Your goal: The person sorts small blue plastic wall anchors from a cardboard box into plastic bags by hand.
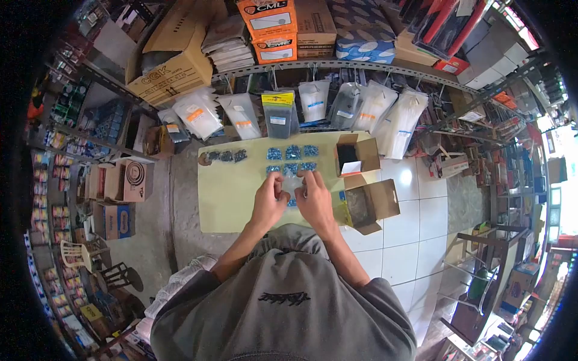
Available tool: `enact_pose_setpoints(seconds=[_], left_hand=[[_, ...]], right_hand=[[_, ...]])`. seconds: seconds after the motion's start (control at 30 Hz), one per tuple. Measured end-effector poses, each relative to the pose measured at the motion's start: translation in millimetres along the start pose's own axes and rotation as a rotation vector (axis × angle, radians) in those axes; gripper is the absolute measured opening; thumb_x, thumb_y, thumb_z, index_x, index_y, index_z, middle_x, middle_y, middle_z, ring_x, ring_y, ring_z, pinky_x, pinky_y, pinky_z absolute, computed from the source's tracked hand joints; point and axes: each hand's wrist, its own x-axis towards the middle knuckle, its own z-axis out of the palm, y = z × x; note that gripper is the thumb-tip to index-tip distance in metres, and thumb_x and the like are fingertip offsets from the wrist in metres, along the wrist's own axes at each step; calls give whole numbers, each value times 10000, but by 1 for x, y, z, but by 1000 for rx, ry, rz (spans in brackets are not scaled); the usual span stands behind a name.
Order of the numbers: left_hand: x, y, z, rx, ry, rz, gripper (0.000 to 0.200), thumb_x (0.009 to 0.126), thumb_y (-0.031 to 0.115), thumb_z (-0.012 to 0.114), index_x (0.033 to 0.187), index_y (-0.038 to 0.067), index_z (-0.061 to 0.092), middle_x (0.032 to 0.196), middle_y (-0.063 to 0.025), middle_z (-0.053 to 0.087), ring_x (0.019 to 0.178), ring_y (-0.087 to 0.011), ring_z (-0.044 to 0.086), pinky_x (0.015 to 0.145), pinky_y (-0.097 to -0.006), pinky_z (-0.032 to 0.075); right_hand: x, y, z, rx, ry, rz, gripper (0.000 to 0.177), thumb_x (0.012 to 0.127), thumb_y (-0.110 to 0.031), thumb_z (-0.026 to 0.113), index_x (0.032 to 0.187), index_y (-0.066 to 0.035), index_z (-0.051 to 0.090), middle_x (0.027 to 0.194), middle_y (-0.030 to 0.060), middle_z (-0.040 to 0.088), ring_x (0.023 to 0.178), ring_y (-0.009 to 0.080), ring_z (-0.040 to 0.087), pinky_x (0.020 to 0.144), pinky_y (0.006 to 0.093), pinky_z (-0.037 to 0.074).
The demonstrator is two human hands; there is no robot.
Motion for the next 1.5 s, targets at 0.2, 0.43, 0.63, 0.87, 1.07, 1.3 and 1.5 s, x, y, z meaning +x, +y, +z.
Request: enact_pose_setpoints(seconds=[0.2,0.43,0.63,0.87,1.07,1.3,1.5], left_hand=[[-5,-11,7,83,38,28,335,773,-56,612,1071,31,484,864,-155,553,742,-342,564,665,-458,466],[-2,-25,6,136,-87,-6,319,773,-86,601,1045,20,473,903,-178,570,805,-368,589,703,-472,479],[-2,-30,16,167,-71,48,312,773,-65,614,1046,24,491,937,-166,566,844,-358,588,737,-458,483],[0,-11,12,79,-167,318,634,743,80,758,1313,56,483,1250,-161,488,1213,-367,480,1015,-449,414],[9,-4,24,211,-224,457,974,662,201,873,1469,109,335,1417,-154,435,1337,-365,401,1144,-508,284],[25,-27,52,296,-354,480,940,671,97,823,1474,112,334,1336,-134,536,1257,-273,510,1161,-487,262],[32,-24,71,355,-438,429,922,660,-6,763,1468,136,343,1253,-130,587,1201,-296,545,1155,-472,274]], right_hand=[[-8,4,6,-32,-118,-67,275,788,0,632,1040,-78,551,1012,165,589,867,436,615,703,513,512],[-5,28,9,-17,-112,44,217,829,-1,620,1022,-41,531,933,227,637,835,456,625,702,521,497],[-6,30,7,-34,-100,68,186,832,-5,617,998,-36,539,912,232,642,836,442,640,699,507,500],[-3,44,-8,100,-134,160,217,787,-2,645,988,-26,568,841,184,625,711,341,627,643,427,487],[-3,61,-17,431,-160,236,217,789,-72,714,950,-9,584,703,68,547,647,142,538,596,308,442],[0,53,-50,183,-235,267,276,809,-207,734,923,8,602,737,143,630,661,264,636,629,376,487],[1,71,-60,-24,-102,192,278,796,-205,709,947,3,602,824,209,669,794,412,651,692,435,519]])
